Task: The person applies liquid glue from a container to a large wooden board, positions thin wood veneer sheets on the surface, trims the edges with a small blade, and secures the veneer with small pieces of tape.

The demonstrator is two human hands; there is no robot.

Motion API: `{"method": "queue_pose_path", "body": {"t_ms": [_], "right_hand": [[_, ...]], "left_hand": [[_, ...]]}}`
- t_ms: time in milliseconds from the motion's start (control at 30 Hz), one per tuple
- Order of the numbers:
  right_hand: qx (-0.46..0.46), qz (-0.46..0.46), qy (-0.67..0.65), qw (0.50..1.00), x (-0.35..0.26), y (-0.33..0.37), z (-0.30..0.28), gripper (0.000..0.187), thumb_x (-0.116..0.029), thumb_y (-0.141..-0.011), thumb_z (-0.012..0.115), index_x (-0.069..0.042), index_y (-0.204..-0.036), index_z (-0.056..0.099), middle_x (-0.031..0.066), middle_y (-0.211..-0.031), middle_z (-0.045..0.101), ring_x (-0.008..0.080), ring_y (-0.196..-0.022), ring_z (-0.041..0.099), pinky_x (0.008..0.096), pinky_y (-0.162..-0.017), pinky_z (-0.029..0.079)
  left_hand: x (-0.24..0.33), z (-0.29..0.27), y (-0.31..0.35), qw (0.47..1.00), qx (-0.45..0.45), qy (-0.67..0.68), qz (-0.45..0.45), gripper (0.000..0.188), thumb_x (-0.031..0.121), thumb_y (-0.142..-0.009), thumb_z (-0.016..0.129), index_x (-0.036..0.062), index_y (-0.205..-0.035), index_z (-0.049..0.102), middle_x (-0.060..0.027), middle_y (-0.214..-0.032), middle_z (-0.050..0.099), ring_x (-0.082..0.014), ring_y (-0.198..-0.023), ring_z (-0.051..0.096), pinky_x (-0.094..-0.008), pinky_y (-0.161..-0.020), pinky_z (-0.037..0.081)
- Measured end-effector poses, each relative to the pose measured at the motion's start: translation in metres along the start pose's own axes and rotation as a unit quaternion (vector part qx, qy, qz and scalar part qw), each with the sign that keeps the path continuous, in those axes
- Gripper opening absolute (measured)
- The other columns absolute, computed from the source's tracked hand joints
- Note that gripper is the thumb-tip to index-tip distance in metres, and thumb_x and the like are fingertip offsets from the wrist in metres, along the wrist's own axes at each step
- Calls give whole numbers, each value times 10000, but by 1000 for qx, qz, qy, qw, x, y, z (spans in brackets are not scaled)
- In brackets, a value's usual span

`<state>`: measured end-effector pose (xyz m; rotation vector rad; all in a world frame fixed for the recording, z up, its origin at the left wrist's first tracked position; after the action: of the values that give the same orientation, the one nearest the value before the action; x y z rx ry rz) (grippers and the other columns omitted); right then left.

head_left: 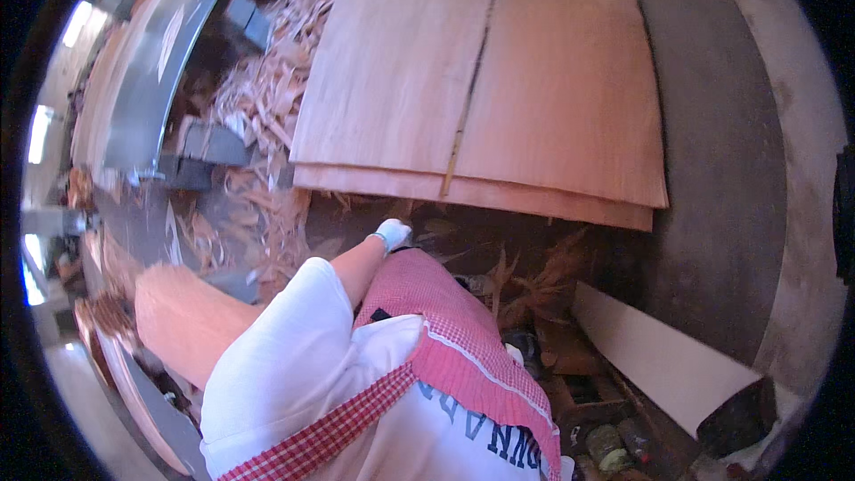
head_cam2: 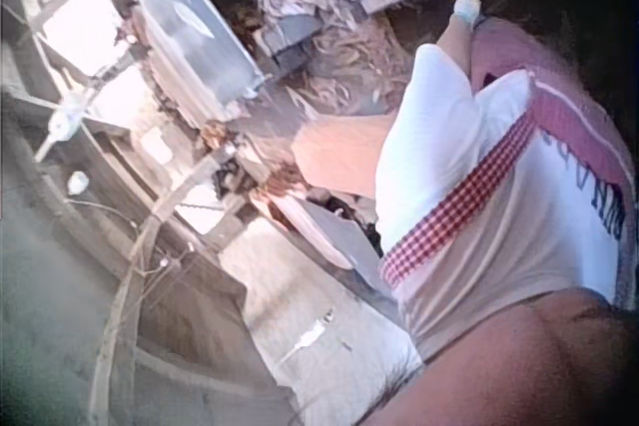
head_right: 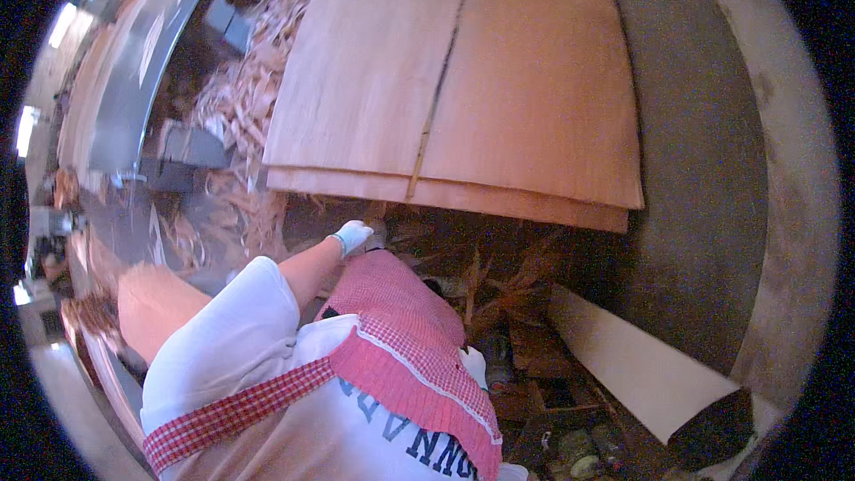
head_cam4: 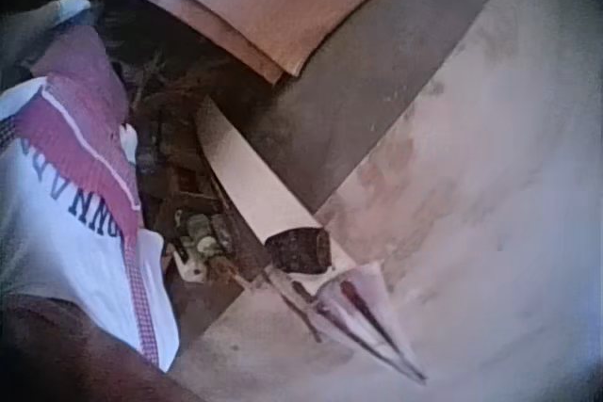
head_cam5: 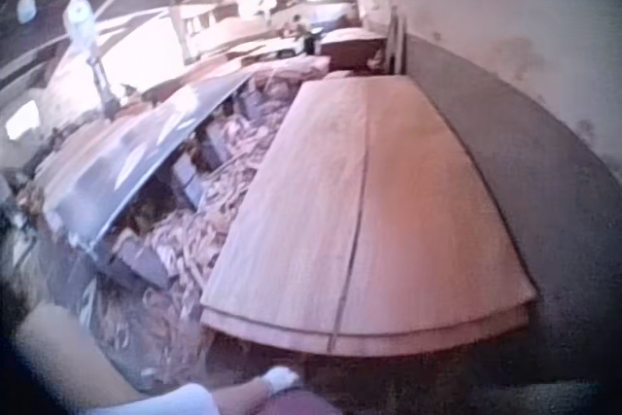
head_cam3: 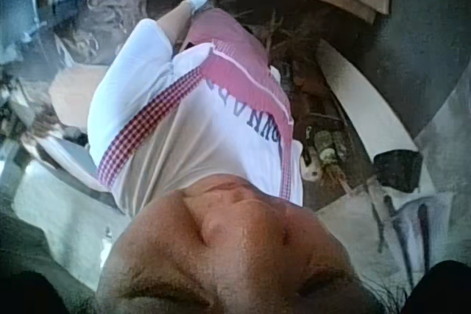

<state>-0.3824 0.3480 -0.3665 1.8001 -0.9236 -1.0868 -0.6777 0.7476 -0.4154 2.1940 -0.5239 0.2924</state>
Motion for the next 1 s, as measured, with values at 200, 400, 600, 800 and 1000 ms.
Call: {"method": "queue_pose_path", "body": {"t_ms": [200,400,600,800,1000], "right_hand": [[-1,35,91,995,-102,-1,25,609,-392,-885,563,79,-1270,535,280,-1175,615,397,-1087,604,397,-914,472],[12,-31,149,988,-156,-9,41,468,-393,-917,546,61,-988,635,197,-859,694,346,-777,656,403,-715,511],[61,-11,150,987,-217,-35,18,448,-393,-918,544,43,-971,631,200,-846,688,328,-763,658,395,-701,515],[90,-47,146,984,-297,-53,18,428,-393,-919,543,25,-955,627,203,-834,683,310,-749,659,387,-686,519],[79,-120,142,979,-379,-77,22,409,-394,-921,541,7,-938,622,205,-821,678,293,-735,661,380,-671,522]], "left_hand": [[8,-17,-56,966,136,205,-77,339,342,-850,573,53,-1000,669,-233,-1027,656,-411,-971,623,-478,-884,497],[31,1,-151,893,136,409,-131,451,377,-808,624,41,-1108,633,-261,-1113,638,-399,-1072,610,-463,-917,496],[32,32,-197,863,-37,499,-75,293,272,-800,622,-5,-870,686,-175,-847,686,-282,-728,651,-386,-608,522],[3,-49,-106,839,-263,476,-5,136,190,-715,722,87,-785,668,-56,-707,645,-200,-625,610,-385,-578,505],[-38,-148,-35,643,-294,690,155,267,316,-902,597,92,-765,640,-31,-682,622,-176,-642,614,-317,-599,482]]}}
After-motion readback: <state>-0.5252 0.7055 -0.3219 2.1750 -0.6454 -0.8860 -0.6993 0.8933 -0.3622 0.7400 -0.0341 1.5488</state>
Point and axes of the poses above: each hand's wrist, its own y-axis away from the middle knuckle, its own z-axis out of the palm, x = y × z, the point moved 2 cm from there along -y, towards the middle knuckle
